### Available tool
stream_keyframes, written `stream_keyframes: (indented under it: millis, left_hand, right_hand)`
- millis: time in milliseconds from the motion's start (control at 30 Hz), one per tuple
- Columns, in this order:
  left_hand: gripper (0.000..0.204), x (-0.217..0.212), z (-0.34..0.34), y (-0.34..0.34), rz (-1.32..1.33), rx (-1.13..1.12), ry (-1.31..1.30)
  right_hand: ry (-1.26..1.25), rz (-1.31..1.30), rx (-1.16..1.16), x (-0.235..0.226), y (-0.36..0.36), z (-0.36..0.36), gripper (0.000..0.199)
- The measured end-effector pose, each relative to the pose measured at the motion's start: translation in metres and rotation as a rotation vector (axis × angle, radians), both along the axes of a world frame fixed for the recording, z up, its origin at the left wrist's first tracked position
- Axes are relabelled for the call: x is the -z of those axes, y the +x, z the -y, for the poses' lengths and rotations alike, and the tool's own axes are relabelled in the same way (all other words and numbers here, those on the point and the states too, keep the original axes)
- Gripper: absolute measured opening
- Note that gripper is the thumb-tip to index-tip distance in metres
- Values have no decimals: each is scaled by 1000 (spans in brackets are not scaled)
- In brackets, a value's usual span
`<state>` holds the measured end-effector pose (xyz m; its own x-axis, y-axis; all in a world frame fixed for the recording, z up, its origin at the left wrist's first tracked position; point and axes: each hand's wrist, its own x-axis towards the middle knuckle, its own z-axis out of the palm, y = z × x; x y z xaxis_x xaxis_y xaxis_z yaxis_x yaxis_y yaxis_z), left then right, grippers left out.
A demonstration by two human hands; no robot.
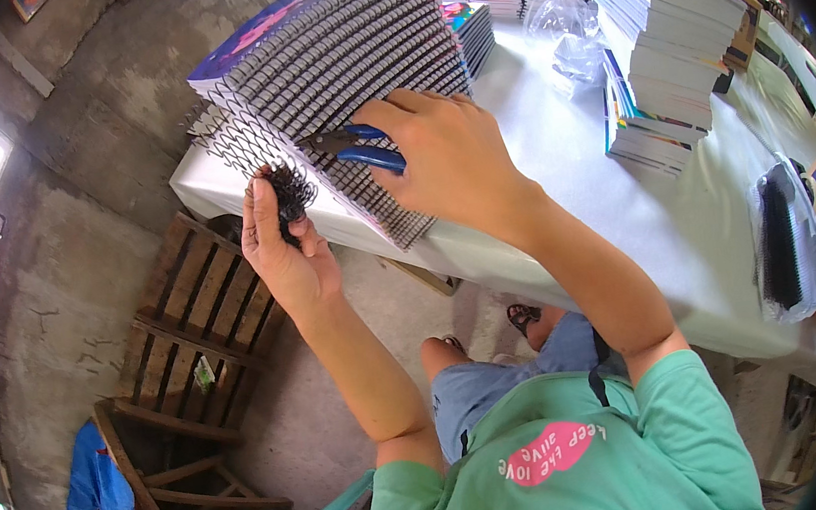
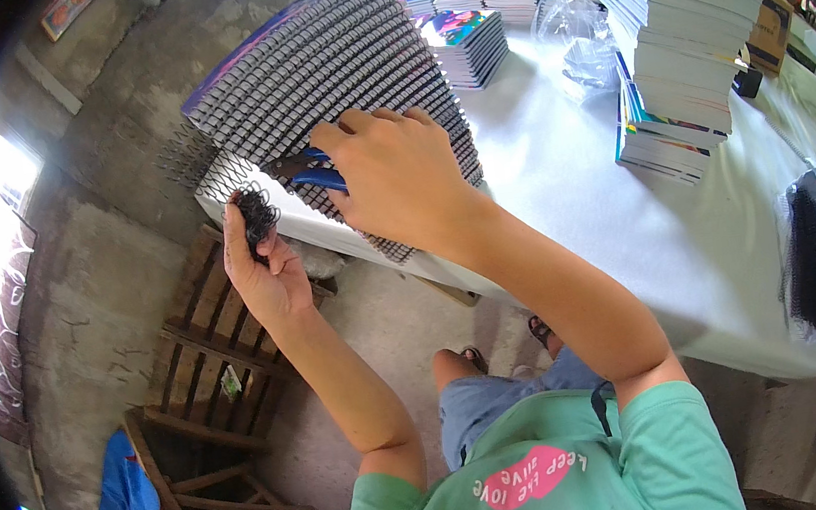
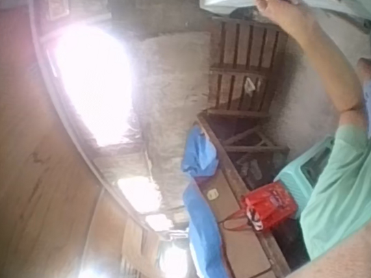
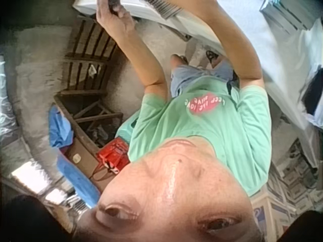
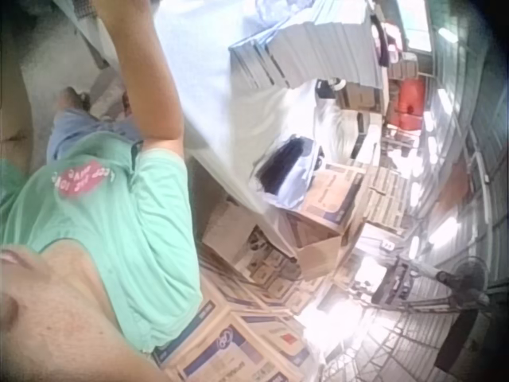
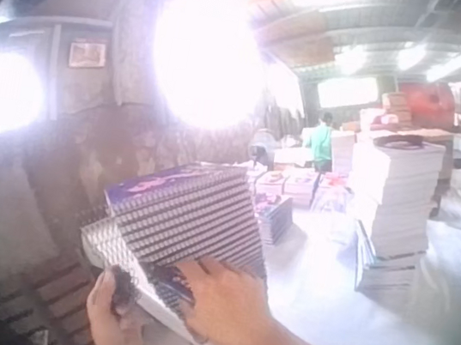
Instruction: The person removes stacks of spiral-bound notebooks from a large cardboard box and places them onto a white table. They then use a pair of blue-handled snips to cut off excess wire or binding material from the edge of one stack of notebooks.
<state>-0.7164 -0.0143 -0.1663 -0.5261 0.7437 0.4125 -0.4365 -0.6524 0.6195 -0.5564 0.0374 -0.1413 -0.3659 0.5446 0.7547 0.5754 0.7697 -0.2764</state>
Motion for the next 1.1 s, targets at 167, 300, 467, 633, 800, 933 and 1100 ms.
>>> stream_keyframes:
  millis: [167, 300, 467, 633, 800, 933, 1100]
  left_hand:
    - [24, -2, 8, -3, -48, 51, 44]
    - [26, -11, 7, 6, -63, -30, 60]
    - [25, -10, 2, 4, -101, 3, 35]
    - [21, -13, 1, 4, -123, -51, -2]
    - [26, -9, 2, -3, -184, -71, 9]
    - [33, -13, 13, -1, -79, -207, -36]
    - [38, 29, 43, -14, 120, 298, 144]
  right_hand:
    - [133, -104, 58, -1, 1, 6, 37]
    - [150, -102, 58, -2, -5, 5, 36]
    - [181, -55, 93, -4, -9, 6, 42]
    - [165, -10, 101, -8, -10, 11, 36]
    - [26, 84, 30, -12, -8, 9, 25]
    - [-82, 99, -45, -14, -6, 6, 33]
    - [62, -163, -185, 13, 30, 2, 41]
